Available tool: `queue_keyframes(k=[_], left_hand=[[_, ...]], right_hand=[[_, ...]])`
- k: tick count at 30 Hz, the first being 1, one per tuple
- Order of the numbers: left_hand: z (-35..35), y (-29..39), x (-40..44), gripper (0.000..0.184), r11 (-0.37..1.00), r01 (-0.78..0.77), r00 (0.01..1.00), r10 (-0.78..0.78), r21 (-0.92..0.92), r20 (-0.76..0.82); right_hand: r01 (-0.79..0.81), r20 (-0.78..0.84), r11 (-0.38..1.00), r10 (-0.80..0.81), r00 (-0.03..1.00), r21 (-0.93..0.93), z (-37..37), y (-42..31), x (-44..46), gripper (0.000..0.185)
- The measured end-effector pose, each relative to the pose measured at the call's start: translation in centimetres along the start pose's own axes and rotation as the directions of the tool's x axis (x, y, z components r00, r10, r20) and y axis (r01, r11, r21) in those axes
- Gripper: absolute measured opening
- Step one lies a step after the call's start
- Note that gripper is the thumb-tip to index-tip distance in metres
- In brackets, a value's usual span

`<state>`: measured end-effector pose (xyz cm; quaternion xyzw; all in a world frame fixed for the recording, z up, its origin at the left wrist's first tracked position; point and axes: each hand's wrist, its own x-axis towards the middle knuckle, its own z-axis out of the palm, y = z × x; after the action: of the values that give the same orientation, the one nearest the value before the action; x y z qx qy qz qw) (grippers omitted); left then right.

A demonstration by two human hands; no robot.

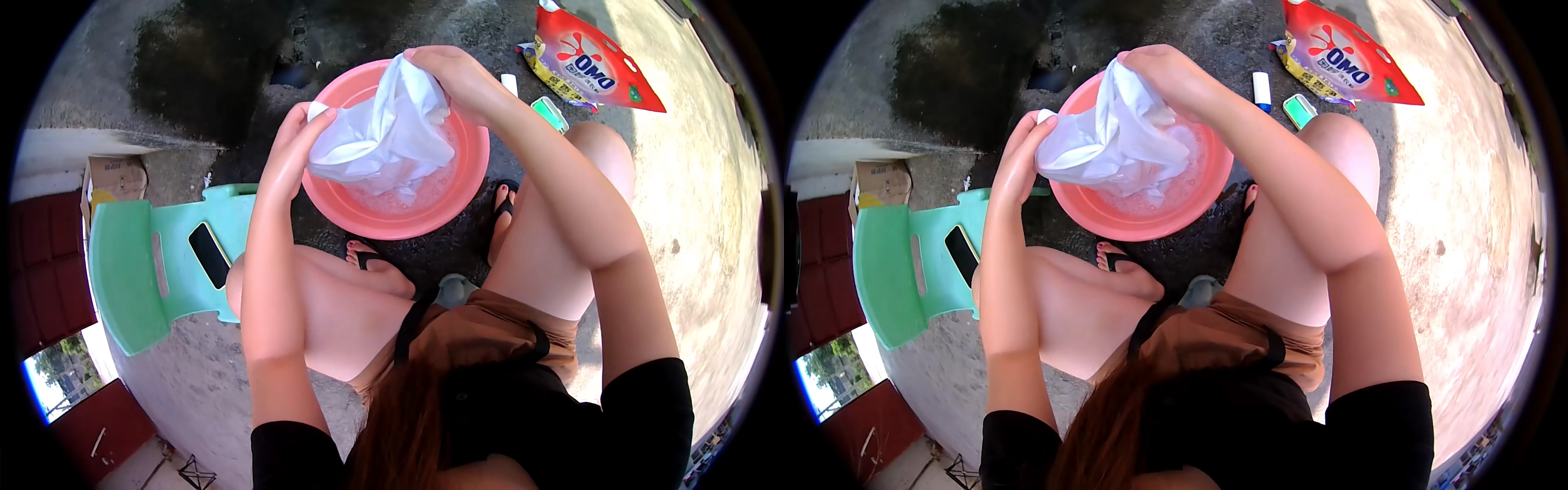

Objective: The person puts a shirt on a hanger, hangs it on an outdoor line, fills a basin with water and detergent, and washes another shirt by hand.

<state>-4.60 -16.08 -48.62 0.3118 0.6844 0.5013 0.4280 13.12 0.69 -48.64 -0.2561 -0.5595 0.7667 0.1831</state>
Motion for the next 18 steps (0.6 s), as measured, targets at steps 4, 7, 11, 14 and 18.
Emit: queue_keyframes(k=[4, 7, 11, 14, 18], left_hand=[[2.9, -2.2, 0.8, 0.056, 0.949, -0.078, 0.982, 0.021, 0.306, 0.187], [4.1, -1.0, 0.4, 0.041, 0.954, -0.111, 0.974, 0.049, 0.277, 0.222], [2.6, -1.4, 1.4, 0.03, 0.992, -0.013, 0.998, 0.005, 0.127, 0.067], [1.6, -0.1, 1.0, 0.031, 0.988, -0.048, 0.996, 0.036, -0.149, -0.078], [1.1, 1.4, 0.2, 0.029, 0.925, -0.092, 0.984, 0.028, -0.368, -0.175]], right_hand=[[-0.035, 0.173, 0.994, 0.018, 0.985, 0.1, 0.6, 0.2, 0.0, 0.026], [-0.013, 0.225, 0.988, -0.022, 0.974, 0.154, 1.0, 1.0, 0.4, 0.025], [-0.019, 0.209, 1.0, 0.021, 0.978, -0.015, 0.2, 0.7, 0.7, 0.028], [0.021, 0.187, 0.973, 0.022, 0.982, -0.228, 0.2, 0.3, 0.3, 0.039], [0.178, 0.318, 0.764, 0.037, 0.947, -0.62, 0.3, 2.5, 0.6, 0.059]])
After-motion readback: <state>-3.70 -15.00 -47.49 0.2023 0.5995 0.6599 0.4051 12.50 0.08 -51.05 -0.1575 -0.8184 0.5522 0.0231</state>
